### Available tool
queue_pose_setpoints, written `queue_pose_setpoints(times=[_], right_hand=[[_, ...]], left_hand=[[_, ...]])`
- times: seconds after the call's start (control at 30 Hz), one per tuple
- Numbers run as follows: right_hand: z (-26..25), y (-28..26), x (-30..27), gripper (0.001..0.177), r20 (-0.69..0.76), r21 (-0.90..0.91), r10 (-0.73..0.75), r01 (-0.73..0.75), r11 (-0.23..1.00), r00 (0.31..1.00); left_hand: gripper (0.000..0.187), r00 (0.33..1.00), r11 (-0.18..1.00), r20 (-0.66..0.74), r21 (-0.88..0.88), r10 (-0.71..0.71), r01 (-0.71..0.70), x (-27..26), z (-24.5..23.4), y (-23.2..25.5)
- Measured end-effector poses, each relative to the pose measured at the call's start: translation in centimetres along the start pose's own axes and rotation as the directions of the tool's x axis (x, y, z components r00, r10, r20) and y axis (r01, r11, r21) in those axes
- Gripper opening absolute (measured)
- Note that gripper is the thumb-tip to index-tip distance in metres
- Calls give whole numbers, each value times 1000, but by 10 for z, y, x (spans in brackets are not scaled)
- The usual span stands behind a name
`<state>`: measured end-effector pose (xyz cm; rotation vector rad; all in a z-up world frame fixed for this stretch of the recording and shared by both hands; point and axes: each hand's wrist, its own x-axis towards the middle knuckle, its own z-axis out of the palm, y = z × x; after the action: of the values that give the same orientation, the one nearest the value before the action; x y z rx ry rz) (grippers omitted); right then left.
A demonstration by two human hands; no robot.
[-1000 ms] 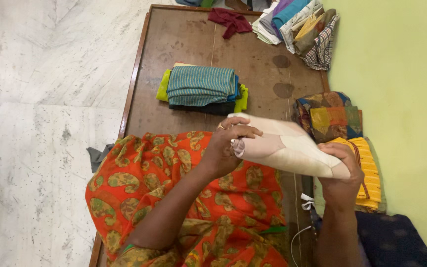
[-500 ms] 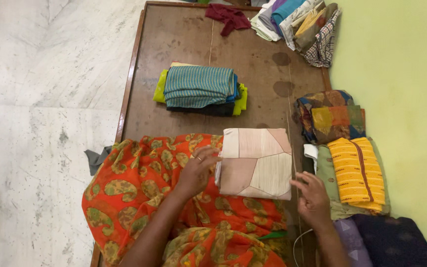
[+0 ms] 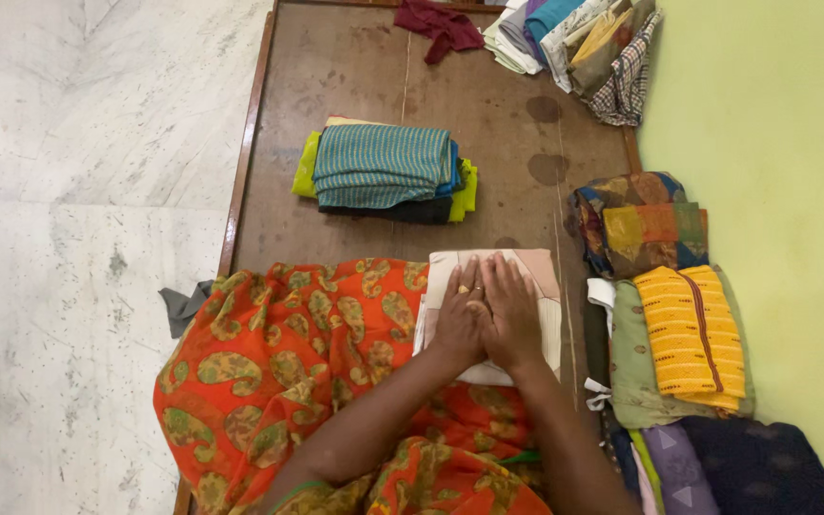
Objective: The person folds several items of clothing, including a patterned pillowcase and a yellow garment, and stacks them on a wooden surface.
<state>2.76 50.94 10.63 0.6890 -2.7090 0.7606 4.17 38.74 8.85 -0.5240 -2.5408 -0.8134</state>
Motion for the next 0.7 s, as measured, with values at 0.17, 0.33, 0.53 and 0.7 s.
queue_pose_setpoints(times=[0.17,0.33,0.53,0.7], right_hand=[[0,22,-8,71,-36,-104,45,-48,993,998],[-9,28,5,60,-9,-74,85,-85,994,996],[-5,33,-1,56,-62,-26,88,-89,996,994],[-10,31,-13,62,-76,-33,151,-153,988,986]], left_hand=[[65,982,985,103,94,-156,146,-1,16,1],[55,969,965,32,109,-244,239,6,8,3],[57,954,955,50,26,-296,295,4,-7,0],[60,957,957,-15,35,-289,289,-10,-3,-8]])
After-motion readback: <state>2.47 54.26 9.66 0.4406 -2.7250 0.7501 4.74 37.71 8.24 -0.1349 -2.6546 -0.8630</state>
